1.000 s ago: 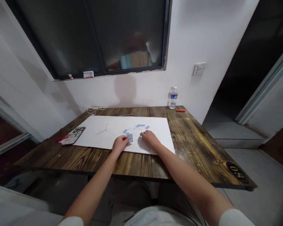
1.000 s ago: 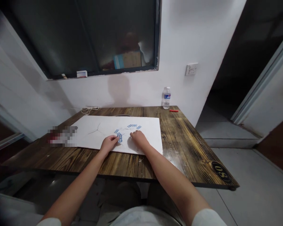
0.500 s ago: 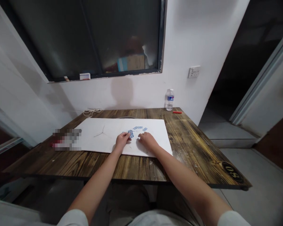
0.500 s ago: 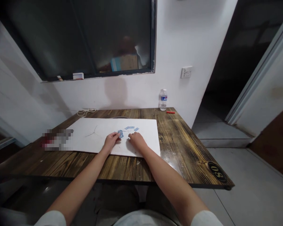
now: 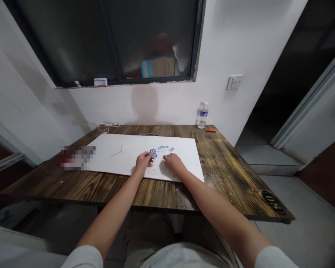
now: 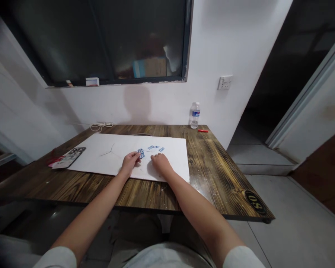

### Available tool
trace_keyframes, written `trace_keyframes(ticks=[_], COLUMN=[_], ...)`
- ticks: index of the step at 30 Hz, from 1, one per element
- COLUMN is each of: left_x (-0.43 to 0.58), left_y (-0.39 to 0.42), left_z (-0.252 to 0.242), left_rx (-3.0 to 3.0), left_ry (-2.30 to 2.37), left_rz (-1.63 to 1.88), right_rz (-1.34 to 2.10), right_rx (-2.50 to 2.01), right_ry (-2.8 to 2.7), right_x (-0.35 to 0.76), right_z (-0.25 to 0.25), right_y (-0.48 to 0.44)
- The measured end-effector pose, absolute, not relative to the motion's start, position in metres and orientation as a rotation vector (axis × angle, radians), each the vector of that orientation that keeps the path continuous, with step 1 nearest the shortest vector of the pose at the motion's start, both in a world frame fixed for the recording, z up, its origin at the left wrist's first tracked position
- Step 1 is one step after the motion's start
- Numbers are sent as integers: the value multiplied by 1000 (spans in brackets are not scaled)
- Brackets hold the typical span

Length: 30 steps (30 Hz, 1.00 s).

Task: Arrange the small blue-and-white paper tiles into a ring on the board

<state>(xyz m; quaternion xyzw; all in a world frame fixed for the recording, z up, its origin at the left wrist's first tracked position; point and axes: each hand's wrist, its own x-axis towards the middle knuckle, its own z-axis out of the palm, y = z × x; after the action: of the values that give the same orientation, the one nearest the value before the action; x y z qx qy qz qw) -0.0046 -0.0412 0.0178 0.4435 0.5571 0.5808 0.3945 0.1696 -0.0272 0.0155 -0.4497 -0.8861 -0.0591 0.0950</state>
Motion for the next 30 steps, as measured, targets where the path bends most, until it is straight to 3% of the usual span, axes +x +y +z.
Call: trace_keyframes(ticks=[30], left_x=[-16], left_y=[-34], left_z=[17], left_rx=[1050], left_ry=[1458], left_rz=[1468], right_rz=[-124], right_rx=[-1323], right_ry=[-2580], right_x=[169], right_z=[18], right_y=[-31])
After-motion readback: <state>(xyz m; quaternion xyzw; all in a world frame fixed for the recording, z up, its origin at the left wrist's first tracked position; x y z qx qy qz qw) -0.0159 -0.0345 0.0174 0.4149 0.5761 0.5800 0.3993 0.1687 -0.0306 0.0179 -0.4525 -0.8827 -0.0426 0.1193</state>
